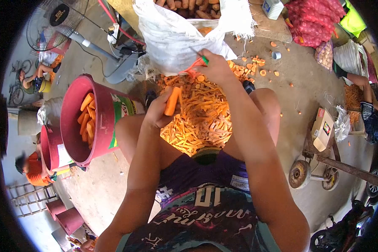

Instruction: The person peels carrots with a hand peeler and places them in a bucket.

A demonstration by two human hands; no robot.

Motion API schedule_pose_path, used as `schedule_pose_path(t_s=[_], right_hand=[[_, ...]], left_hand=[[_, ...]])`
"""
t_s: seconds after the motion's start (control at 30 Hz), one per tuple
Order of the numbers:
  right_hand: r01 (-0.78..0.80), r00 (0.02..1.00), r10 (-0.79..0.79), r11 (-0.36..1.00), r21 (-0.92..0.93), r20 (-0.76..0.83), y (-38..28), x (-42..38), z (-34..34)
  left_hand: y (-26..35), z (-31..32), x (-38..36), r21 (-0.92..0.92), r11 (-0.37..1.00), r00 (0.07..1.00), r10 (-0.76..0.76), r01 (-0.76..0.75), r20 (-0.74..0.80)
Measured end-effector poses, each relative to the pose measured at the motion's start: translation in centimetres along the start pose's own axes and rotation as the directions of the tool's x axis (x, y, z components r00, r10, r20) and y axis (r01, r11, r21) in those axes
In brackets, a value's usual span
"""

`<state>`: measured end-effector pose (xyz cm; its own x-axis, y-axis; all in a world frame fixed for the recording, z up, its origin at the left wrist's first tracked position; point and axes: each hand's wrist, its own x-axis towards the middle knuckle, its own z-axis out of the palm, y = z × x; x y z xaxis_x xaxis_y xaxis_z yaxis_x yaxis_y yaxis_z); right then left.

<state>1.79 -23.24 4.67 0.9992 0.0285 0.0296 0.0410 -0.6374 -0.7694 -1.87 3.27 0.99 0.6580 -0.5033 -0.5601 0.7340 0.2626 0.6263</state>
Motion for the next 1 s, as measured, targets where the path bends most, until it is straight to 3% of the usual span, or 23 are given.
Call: schedule_pose_path(t_s=[0.07, 0.13, 0.2, 0.3, 0.47, 0.53, 0.67, 0.77, 0.87, 0.93, 1.0], right_hand=[[-0.105, 0.994, 0.105, 0.994, 0.023, -0.007, 0.7, 0.8, -0.6], [-0.107, 0.994, 0.107, 0.994, 0.034, 0.009, -0.1, 0.0, -0.3], [0.082, 0.997, -0.082, 0.994, -0.073, 0.008, -0.3, -0.5, 0.9], [0.101, 0.982, -0.066, 0.976, -0.193, 0.179, -1.7, -1.6, 2.2], [0.273, 0.954, -0.245, 0.948, -0.166, 0.171, -3.6, -3.5, 5.6], [0.192, 0.972, -0.142, 0.941, -0.28, 0.189, -5.2, -3.8, 5.7], [0.177, 0.975, -0.124, 0.937, -0.302, 0.187, -5.4, -3.7, 6.1], [0.158, 0.978, -0.113, 0.949, -0.274, 0.173, -4.7, -3.2, 6.1], [0.084, 0.976, -0.013, 0.942, -0.324, 0.216, -0.4, -1.0, 5.9], [-0.063, 0.909, 0.258, 0.86, -0.506, 0.326, 2.6, 1.1, 4.7], [-0.037, 0.917, 0.209, 0.893, -0.449, 0.34, 1.7, 1.0, 2.8]], left_hand=[[-0.4, -0.5, 0.4, -0.028, 0.999, 0.999, 0.043, -0.044, -0.032], [-0.2, -0.1, 0.4, -0.062, 0.994, 0.994, 0.084, -0.088, -0.067], [0.3, 0.2, 0.3, -0.102, 0.972, 0.954, 0.184, -0.213, -0.236], [1.1, 0.7, 0.4, -0.184, 0.944, 0.928, 0.209, -0.273, -0.309], [1.7, 1.3, 1.8, -0.297, 0.855, 0.864, 0.286, -0.426, -0.415], [1.7, 1.6, 2.0, -0.285, 0.846, 0.865, 0.335, -0.451, -0.374], [1.0, 2.5, 2.2, -0.286, 0.863, 0.881, 0.306, -0.417, -0.361], [0.4, 2.4, 2.8, -0.139, 0.903, 0.876, 0.343, -0.407, -0.34], [1.3, 2.9, 1.6, -0.196, 0.922, 0.899, 0.25, -0.335, -0.361], [1.6, 2.8, 0.9, -0.067, 0.95, 0.917, 0.273, -0.304, -0.29], [2.5, 1.8, 0.1, -0.188, 0.917, 0.91, 0.286, -0.35, -0.301]])
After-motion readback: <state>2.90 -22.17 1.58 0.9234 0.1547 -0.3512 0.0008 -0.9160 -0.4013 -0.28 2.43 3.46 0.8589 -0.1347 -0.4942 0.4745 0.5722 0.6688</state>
